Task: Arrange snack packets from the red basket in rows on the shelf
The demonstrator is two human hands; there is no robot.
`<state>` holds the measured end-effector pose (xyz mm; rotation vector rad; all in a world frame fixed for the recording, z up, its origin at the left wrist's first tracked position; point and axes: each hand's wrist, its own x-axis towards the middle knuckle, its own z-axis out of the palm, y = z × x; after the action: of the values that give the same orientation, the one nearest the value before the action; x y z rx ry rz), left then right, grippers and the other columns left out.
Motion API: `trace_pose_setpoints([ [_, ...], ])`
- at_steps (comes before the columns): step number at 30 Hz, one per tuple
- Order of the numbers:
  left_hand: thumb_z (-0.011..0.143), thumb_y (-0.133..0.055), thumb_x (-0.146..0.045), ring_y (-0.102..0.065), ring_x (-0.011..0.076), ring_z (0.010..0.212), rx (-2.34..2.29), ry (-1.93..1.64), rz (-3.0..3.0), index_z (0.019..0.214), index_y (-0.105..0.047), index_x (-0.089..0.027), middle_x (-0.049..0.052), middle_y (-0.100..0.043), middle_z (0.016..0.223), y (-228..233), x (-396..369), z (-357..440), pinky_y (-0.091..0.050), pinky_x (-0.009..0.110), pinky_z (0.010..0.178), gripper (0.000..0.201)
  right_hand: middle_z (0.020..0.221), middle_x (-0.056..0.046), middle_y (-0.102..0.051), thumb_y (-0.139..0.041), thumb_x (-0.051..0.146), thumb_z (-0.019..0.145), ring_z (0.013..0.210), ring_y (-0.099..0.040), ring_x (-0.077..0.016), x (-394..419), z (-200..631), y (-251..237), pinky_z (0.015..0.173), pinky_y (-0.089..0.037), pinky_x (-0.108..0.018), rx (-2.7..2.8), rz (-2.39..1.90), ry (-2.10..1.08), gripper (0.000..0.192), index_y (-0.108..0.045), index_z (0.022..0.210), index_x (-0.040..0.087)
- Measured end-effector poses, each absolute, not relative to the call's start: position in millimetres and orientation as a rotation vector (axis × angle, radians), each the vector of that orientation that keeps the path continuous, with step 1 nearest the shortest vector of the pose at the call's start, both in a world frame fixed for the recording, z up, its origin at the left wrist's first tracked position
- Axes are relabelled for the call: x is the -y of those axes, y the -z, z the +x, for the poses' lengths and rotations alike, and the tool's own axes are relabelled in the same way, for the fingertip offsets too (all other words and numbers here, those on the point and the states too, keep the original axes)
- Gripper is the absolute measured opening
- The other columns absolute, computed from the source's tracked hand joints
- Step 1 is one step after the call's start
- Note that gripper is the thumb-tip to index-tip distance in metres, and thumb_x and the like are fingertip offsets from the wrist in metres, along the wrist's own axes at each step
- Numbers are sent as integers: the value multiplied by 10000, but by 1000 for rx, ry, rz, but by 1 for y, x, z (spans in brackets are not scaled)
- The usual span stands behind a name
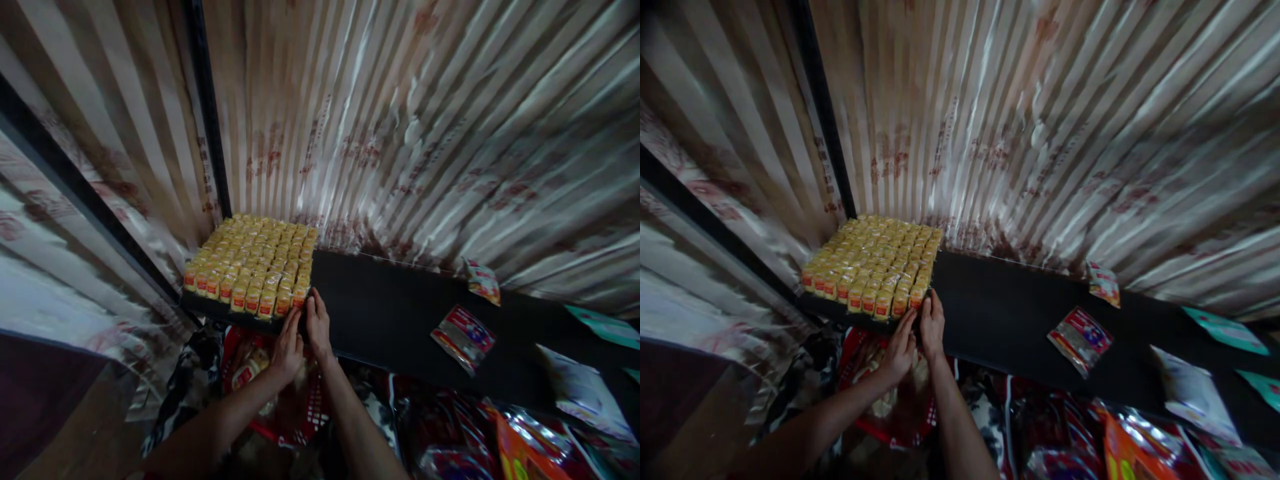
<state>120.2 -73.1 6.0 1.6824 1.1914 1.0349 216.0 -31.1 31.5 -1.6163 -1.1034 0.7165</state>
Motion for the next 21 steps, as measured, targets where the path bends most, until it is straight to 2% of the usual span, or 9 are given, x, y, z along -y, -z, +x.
trace_pose_setpoints([
  [5,822,-348,-161,-232,209,1385,-1190,-1002,1725,1402,-317,-78,140,-276,1489,-5,73,120,-196,397,1162,586,1440,-82,-393,-311,587,876,1352,-315,-192,27,205,-27,1133,-228,-390,1086,-1404,-905,651,-426,1356,162],
  [14,844,-315,-161,-238,190,1383,-1227,-1029,1691,1398,-336,-117,105,-276,1495,-3,74,122,-191,398,1165,557,1508,-46,-249,-218,657,859,1392,-214,-163,11,207,-22,1149,-168,-373,913,-1353,-949,757,-260,1438,171],
  [21,854,-330,-196,-258,196,1376,-1277,-980,1657,1382,-366,-132,106,-327,1473,4,75,123,-216,394,1159,533,1516,-18,-232,-213,657,860,1398,-192,-162,-3,199,-12,1149,-156,-400,1016,-1334,-918,728,-243,1443,222],
])
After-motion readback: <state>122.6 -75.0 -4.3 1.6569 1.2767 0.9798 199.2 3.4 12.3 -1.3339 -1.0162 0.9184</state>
